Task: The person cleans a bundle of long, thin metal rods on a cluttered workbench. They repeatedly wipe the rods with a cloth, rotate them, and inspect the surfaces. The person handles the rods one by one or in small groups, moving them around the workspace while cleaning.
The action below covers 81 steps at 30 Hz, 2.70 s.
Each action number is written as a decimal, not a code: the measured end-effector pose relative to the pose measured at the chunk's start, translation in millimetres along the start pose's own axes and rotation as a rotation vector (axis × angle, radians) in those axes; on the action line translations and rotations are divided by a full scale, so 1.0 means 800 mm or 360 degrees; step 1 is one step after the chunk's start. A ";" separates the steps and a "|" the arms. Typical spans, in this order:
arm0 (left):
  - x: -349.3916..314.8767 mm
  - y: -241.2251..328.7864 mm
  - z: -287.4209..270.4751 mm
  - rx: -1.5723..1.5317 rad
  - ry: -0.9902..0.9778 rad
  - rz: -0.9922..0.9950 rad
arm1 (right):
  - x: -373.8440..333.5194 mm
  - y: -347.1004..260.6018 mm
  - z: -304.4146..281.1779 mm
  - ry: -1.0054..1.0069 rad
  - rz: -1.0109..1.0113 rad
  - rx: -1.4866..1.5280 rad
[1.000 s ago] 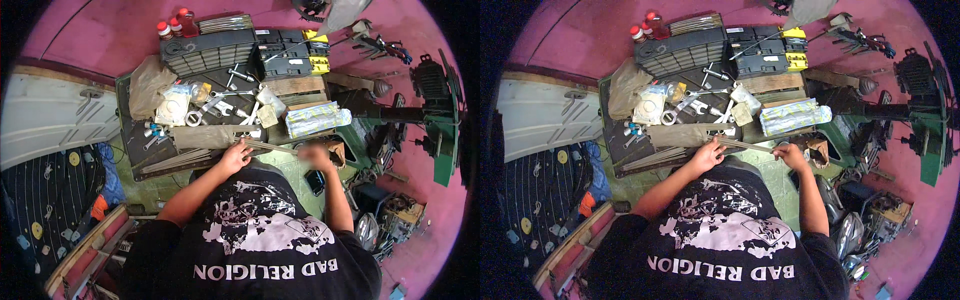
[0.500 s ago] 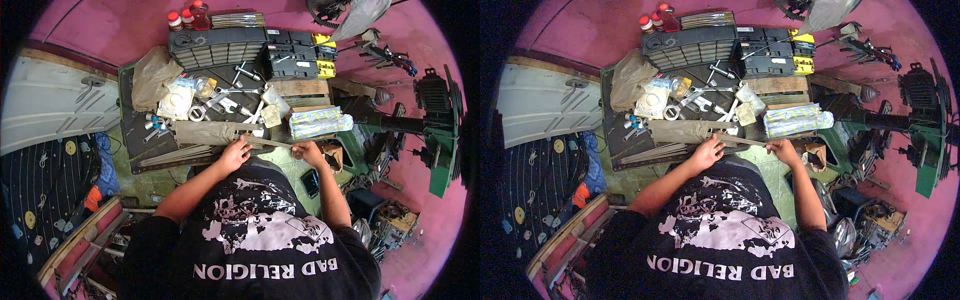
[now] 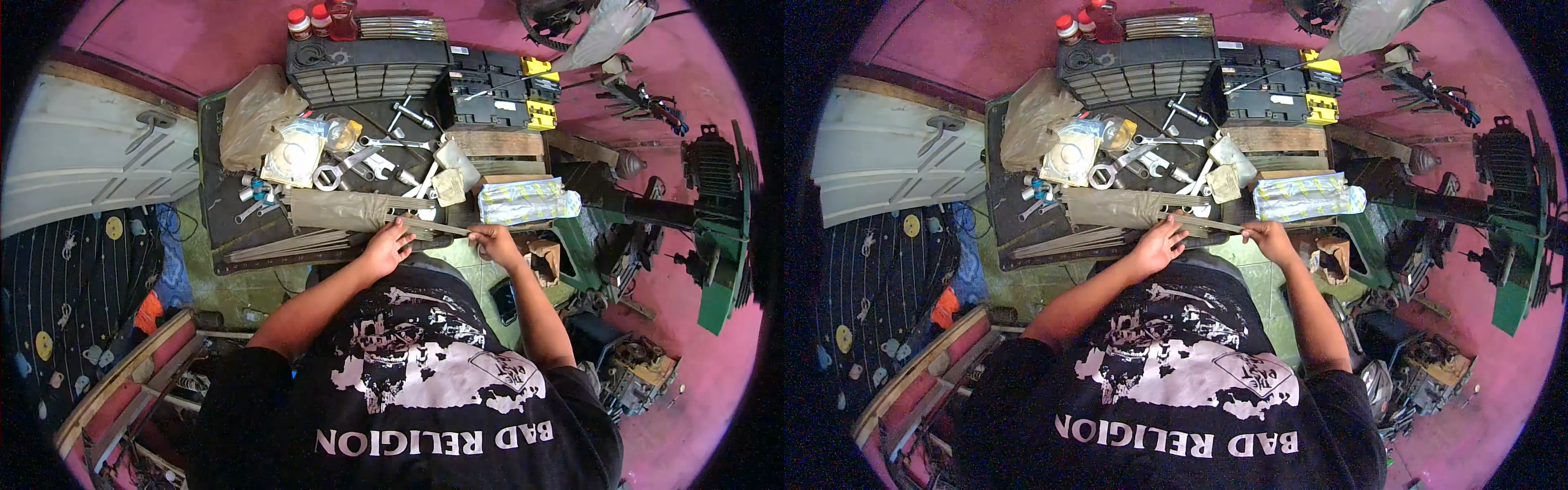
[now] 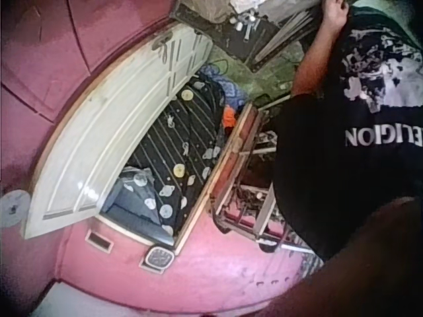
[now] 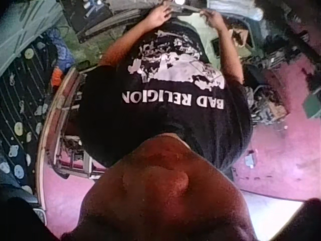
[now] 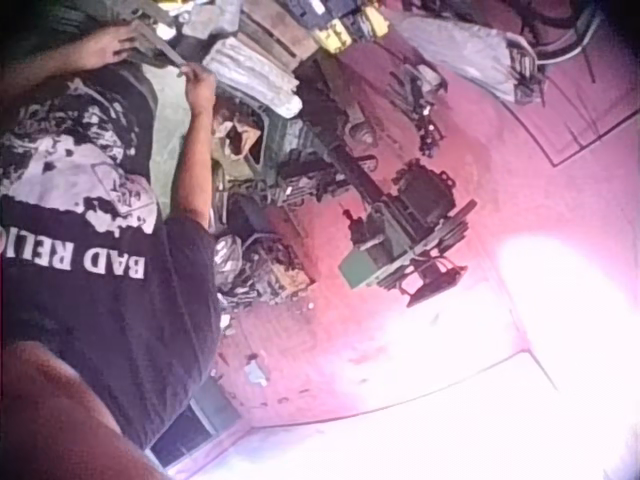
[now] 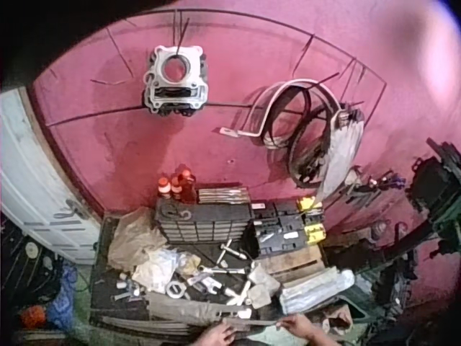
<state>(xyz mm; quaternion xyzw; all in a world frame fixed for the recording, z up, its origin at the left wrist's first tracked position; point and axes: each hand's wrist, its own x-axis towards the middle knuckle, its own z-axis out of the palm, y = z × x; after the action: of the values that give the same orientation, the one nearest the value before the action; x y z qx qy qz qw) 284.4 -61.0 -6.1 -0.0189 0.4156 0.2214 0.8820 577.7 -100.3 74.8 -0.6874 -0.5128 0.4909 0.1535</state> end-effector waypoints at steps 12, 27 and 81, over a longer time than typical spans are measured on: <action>-0.001 -0.007 -0.002 -0.0050 0.0021 0.0051 | 0.057 -0.044 0.062 -0.0194 -0.0215 -0.0057; -0.005 0.003 -0.022 0.0082 -0.0087 -0.0052 | 0.084 -0.039 0.101 -0.0119 -0.0328 -0.0256; -0.215 0.246 -0.321 0.3779 0.0231 0.1577 | 0.116 -0.249 0.432 -0.0071 -0.0944 -0.1750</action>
<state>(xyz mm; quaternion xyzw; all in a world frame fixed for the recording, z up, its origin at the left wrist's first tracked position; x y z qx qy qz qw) -77.2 -4.3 -16.5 0.9167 0.3664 0.0186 0.1581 179.2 -37.0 6.3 -0.4839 -0.8625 0.1060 -0.1037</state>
